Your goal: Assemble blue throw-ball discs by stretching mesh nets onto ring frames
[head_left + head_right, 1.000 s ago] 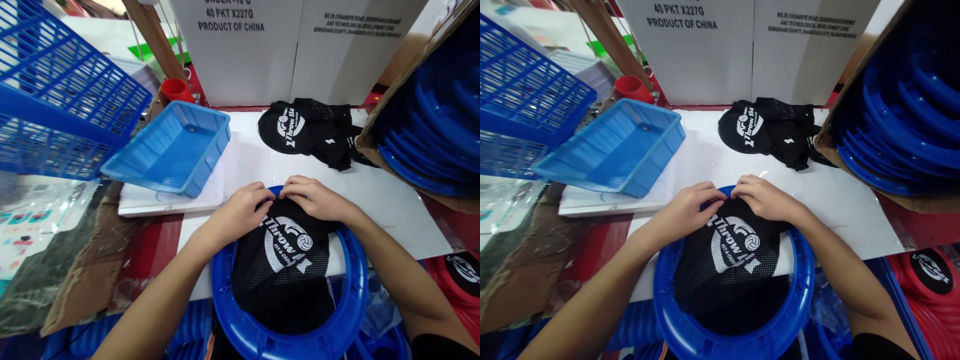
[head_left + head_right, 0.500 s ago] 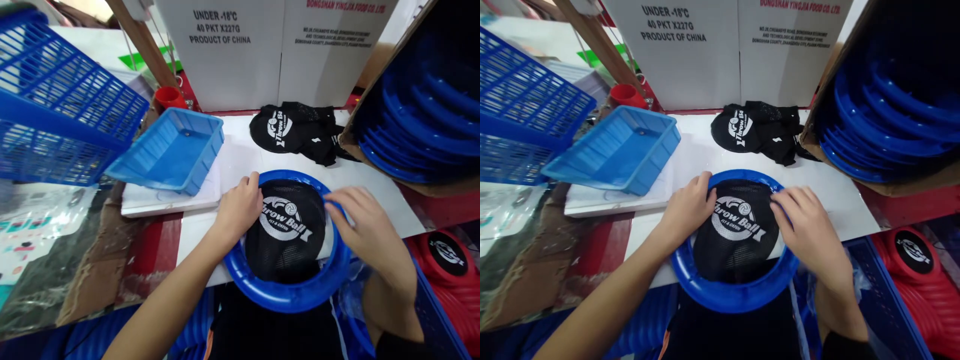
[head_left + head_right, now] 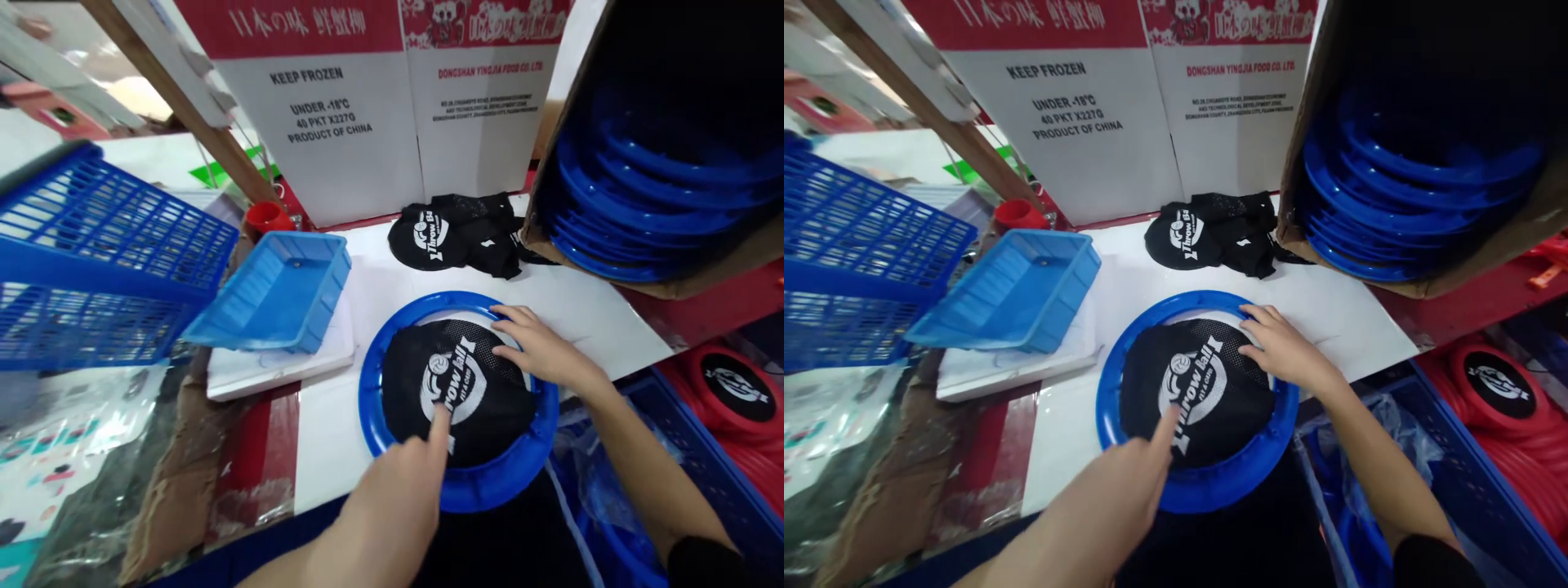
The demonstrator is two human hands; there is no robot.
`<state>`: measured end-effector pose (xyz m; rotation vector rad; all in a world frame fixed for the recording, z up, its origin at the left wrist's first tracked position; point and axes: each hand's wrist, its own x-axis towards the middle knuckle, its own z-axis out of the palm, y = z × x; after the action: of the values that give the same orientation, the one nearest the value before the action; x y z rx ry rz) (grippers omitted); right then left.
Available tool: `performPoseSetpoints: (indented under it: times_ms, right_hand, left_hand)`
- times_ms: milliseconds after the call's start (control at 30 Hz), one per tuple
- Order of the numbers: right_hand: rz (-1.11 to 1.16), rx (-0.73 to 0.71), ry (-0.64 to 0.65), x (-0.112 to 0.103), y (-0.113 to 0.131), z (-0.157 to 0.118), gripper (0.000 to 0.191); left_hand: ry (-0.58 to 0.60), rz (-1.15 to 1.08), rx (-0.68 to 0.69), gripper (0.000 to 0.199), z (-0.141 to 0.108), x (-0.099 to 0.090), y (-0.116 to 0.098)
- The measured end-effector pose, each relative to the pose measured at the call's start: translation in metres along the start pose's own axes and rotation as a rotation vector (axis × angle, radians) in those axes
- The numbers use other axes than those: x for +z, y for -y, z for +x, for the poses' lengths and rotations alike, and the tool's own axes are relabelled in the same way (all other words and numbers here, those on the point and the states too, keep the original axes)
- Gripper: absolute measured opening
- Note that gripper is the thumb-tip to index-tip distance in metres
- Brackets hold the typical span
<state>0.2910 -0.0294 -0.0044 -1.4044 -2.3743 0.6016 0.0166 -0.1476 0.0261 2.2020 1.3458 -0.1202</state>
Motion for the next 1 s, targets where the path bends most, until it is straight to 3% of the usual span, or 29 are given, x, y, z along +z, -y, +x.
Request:
performPoseSetpoints:
  times_ms: [33,100,167,233,300,400,467,600,800,1000]
  right_hand:
    - [0.054,-0.057,0.07,-0.005,-0.003,0.011,0.023]
    - [0.134,-0.167,0.225,-0.014,-0.007,0.035,0.018]
    - [0.16,-0.248,0.334,-0.019,-0.008,0.057,0.012]
    - [0.153,-0.297,0.385,-0.021,-0.005,0.074,0.012]
    - [0.147,-0.329,0.397,-0.02,-0.002,0.084,0.014]
    - [0.158,-0.363,0.359,-0.013,0.003,0.085,0.018]
    - [0.168,-0.362,0.289,-0.007,0.007,0.081,0.02]
    - [0.193,-0.342,0.15,0.002,0.013,0.071,0.022]
    - [0.181,-0.377,0.154,0.006,0.019,0.072,0.011]
    - [0.25,-0.407,0.132,0.011,0.02,0.077,0.014]
  left_hand:
    - [0.2,0.051,0.007,0.084,-0.004,-0.003,-0.01]
    - [0.464,0.034,0.09,0.077,-0.009,-0.02,-0.026]
    - [0.49,-0.083,0.174,0.057,-0.006,-0.042,-0.033]
    - [0.414,-0.15,0.204,0.048,0.007,-0.063,-0.028]
    - [0.24,-0.184,0.233,0.037,0.031,-0.077,-0.01]
    - [-0.128,-0.158,0.196,0.02,0.079,-0.083,0.025]
    - [-0.285,-0.072,0.196,0.015,0.106,-0.078,0.046]
    - [-0.349,0.055,0.273,0.015,0.125,-0.06,0.067]
    - [-0.394,-0.252,0.248,0.0,0.119,-0.05,0.075]
    - [-0.414,-0.349,0.198,0.012,0.117,-0.054,0.074]
